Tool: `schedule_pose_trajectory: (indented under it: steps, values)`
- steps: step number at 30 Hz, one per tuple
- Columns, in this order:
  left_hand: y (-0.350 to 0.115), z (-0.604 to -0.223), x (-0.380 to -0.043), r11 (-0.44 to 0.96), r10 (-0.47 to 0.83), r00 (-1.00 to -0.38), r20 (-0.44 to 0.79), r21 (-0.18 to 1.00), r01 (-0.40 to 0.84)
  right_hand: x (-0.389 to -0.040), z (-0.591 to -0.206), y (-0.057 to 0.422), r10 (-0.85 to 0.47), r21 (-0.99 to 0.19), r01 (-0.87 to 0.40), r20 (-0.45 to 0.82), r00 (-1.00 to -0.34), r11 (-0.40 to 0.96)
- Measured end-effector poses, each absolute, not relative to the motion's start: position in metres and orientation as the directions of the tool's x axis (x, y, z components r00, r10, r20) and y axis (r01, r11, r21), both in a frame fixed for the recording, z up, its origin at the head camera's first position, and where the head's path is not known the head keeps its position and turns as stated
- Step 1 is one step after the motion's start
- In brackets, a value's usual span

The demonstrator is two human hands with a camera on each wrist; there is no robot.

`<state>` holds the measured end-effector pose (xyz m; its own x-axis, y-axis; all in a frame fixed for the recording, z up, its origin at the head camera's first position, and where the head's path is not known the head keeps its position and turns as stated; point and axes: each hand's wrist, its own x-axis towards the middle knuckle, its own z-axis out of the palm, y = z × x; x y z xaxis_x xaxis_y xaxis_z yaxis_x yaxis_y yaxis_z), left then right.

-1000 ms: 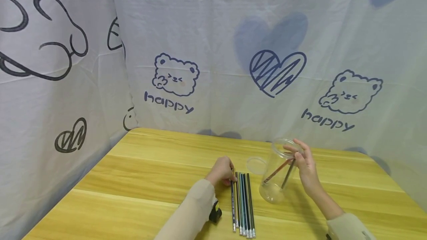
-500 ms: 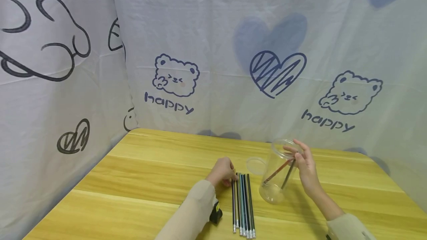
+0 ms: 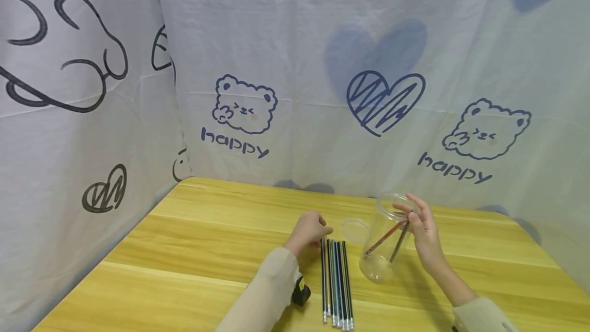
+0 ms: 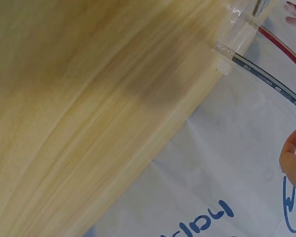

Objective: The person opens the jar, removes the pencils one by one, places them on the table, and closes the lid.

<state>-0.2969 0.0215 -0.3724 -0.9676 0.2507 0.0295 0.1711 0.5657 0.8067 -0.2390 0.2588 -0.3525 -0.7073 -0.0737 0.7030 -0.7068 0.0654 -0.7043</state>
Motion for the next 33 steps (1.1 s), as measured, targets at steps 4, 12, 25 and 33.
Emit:
schedule_pose_trajectory:
  steps: [4, 12, 25, 33]
  values:
    - [0.025, -0.366, -0.299, 0.550, 0.241, -0.969, 0.056, 0.815, 0.184, -0.238, -0.351, 0.258, -0.059, -0.731, -0.678, 0.676, -0.735, 0.077]
    - [0.033, -0.348, -0.296, 0.514, 0.271, -0.956, 0.113, 0.823, 0.243, -0.236, -0.350, 0.256, -0.028, -0.756, -0.649, 0.650, -0.760, 0.085]
    - [0.049, -0.316, -0.284, 0.554, 0.311, -0.910, 0.275, 0.725, 0.409, -0.240, -0.352, 0.257, -0.068, -0.695, -0.718, 0.716, -0.695, 0.023]
    - [0.059, -0.296, -0.276, 0.392, 0.330, -0.869, 0.369, 0.784, 0.482, -0.241, -0.352, 0.259, -0.090, -0.678, -0.735, 0.731, -0.676, 0.010]
